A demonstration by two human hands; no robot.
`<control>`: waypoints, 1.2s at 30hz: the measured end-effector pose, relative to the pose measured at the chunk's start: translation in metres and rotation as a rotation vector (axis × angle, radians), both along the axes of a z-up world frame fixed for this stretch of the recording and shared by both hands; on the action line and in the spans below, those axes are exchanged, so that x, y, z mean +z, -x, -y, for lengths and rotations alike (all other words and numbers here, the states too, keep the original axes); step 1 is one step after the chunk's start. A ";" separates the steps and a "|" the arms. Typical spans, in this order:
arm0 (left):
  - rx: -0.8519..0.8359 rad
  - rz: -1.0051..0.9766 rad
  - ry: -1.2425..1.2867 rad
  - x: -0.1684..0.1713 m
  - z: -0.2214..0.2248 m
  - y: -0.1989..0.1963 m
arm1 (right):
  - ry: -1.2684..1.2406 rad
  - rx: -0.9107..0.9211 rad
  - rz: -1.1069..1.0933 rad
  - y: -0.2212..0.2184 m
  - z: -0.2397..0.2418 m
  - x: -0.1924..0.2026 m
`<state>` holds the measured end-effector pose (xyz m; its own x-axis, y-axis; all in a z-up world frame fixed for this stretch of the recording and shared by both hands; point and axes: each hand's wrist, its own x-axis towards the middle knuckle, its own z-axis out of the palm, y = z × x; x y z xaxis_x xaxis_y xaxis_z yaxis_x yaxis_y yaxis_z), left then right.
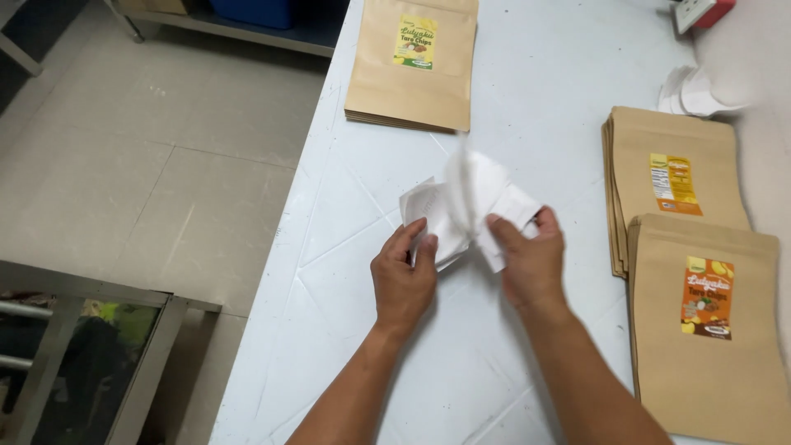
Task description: Applying adhesive product labels to brown paper packaging bags and organizing them on a table.
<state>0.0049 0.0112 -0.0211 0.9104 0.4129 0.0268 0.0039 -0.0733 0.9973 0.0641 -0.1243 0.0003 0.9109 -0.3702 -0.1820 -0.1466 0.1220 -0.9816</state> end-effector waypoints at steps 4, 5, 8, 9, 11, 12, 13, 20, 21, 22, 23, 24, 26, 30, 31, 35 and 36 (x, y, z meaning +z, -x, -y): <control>0.003 0.048 0.014 -0.007 -0.003 0.002 | 0.062 0.002 -0.052 0.029 -0.025 0.001; 0.010 0.003 0.005 -0.020 -0.003 -0.001 | 0.085 0.007 -0.069 0.036 -0.031 0.002; 0.055 -0.061 0.034 -0.034 -0.003 -0.006 | 0.145 0.076 -0.094 0.045 -0.033 -0.004; 0.091 -0.084 0.072 -0.034 -0.003 -0.007 | 0.182 0.138 -0.105 0.046 -0.031 -0.008; 0.097 -0.093 0.083 -0.037 -0.006 -0.008 | 0.198 0.199 -0.107 0.053 -0.027 -0.009; 0.098 -0.103 0.094 -0.038 -0.007 -0.008 | 0.213 0.256 -0.110 0.056 -0.025 -0.009; 0.101 -0.101 0.097 -0.036 -0.008 -0.008 | 0.216 0.259 -0.109 0.056 -0.016 -0.013; 0.007 -0.103 0.226 -0.041 0.002 -0.009 | 0.151 0.269 -0.071 0.057 -0.010 -0.024; -0.003 -0.115 0.232 -0.044 0.003 -0.008 | 0.134 0.302 -0.079 0.057 -0.012 -0.028; -0.006 -0.116 0.231 -0.036 0.001 -0.006 | 0.134 0.300 -0.081 0.056 -0.007 -0.033; -0.008 -0.080 0.192 -0.028 -0.002 -0.004 | 0.213 0.287 -0.050 0.053 -0.002 -0.037; -0.010 -0.044 0.153 -0.020 -0.005 -0.003 | 0.292 0.274 -0.019 0.050 0.003 -0.042; -0.038 -0.041 0.118 -0.012 -0.006 0.001 | 0.421 0.232 0.079 0.049 0.009 -0.020; -0.192 -0.024 0.083 -0.005 -0.001 0.010 | 0.717 0.364 0.282 0.047 0.000 0.017; -0.197 -0.026 0.081 -0.003 0.002 0.011 | 0.716 0.359 0.279 0.041 0.003 0.002; -0.239 0.033 0.088 0.001 0.003 0.012 | 1.044 0.501 0.475 0.035 0.008 -0.033; -0.229 0.066 0.081 0.001 0.002 0.014 | 1.000 0.468 0.477 0.038 0.008 -0.036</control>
<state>-0.0087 0.0094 -0.0204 0.9777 0.1997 0.0643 -0.0687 0.0154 0.9975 0.0257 -0.1327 -0.0355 0.8922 0.2294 0.3891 0.4305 -0.6925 -0.5789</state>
